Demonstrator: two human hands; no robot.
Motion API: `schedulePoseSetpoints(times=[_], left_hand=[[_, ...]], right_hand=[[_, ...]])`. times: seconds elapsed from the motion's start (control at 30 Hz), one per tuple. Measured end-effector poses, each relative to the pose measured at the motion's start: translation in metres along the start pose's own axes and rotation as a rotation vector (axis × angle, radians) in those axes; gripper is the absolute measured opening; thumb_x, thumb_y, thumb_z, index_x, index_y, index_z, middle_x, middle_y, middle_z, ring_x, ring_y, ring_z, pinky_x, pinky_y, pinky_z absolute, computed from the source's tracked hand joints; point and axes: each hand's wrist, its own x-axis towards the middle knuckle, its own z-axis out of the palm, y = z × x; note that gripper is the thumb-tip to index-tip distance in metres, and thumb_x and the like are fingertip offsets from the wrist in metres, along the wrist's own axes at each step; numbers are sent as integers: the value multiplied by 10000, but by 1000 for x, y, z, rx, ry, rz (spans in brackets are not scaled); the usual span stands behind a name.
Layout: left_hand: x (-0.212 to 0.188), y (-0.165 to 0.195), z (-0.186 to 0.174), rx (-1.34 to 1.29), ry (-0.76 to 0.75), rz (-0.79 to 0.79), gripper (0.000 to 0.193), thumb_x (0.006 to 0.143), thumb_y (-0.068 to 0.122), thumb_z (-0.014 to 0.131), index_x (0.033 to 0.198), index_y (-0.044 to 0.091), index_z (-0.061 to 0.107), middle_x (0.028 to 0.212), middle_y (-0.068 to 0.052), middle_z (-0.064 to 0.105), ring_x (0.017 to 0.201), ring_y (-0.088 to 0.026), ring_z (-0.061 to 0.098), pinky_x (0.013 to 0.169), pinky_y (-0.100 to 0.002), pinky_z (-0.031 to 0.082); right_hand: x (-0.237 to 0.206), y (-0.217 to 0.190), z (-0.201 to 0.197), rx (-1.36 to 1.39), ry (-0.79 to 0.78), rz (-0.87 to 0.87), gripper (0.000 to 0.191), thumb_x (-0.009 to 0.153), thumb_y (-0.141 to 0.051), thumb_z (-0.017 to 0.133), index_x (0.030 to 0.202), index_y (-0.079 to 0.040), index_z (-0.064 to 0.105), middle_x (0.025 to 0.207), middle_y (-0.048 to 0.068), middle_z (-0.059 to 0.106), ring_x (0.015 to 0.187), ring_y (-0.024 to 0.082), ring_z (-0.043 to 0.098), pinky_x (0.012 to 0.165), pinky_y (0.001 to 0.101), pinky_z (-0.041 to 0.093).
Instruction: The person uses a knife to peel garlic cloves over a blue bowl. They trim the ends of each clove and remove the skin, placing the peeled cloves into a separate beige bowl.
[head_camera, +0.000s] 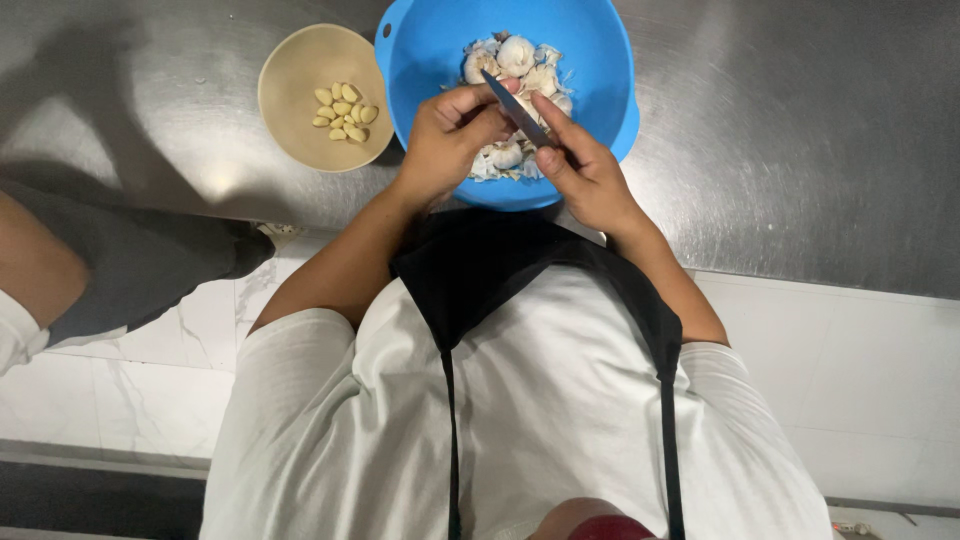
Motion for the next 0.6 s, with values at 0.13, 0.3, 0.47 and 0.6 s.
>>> schedulePoseSetpoints(times=[0.13,0.3,0.47,0.6], left_hand=[[0,-2,0,-77,-5,-24,290,1029,72,647,1301,-24,672,1088,-86,750,958,-129,711,900,-277,604],[0,-3,0,-61,-4,-14,280,1040,62,654,1299,-37,685,1089,-99,753,948,-141,707,894,-280,597],[2,-1,2,-87,15,-79,291,1010,73,663,1280,-35,674,1084,-94,750,964,-162,738,905,-303,625],[1,3,1,-44,-5,-78,334,1018,101,661,1320,-42,652,1140,-87,749,979,-154,732,923,-299,625]], right_hand=[[1,2,0,-57,12,-4,565,1110,-349,588,1597,-104,441,1077,-27,578,907,93,507,853,241,459],[1,8,0,-115,49,-95,508,1152,-325,594,1595,-95,503,1039,0,552,926,108,519,871,254,465],[2,8,1,207,55,125,531,1106,-329,568,1576,-96,483,893,-35,529,706,51,456,648,205,413],[3,0,-2,284,102,228,547,1090,-331,564,1580,-100,488,817,-41,492,645,47,405,584,205,364]])
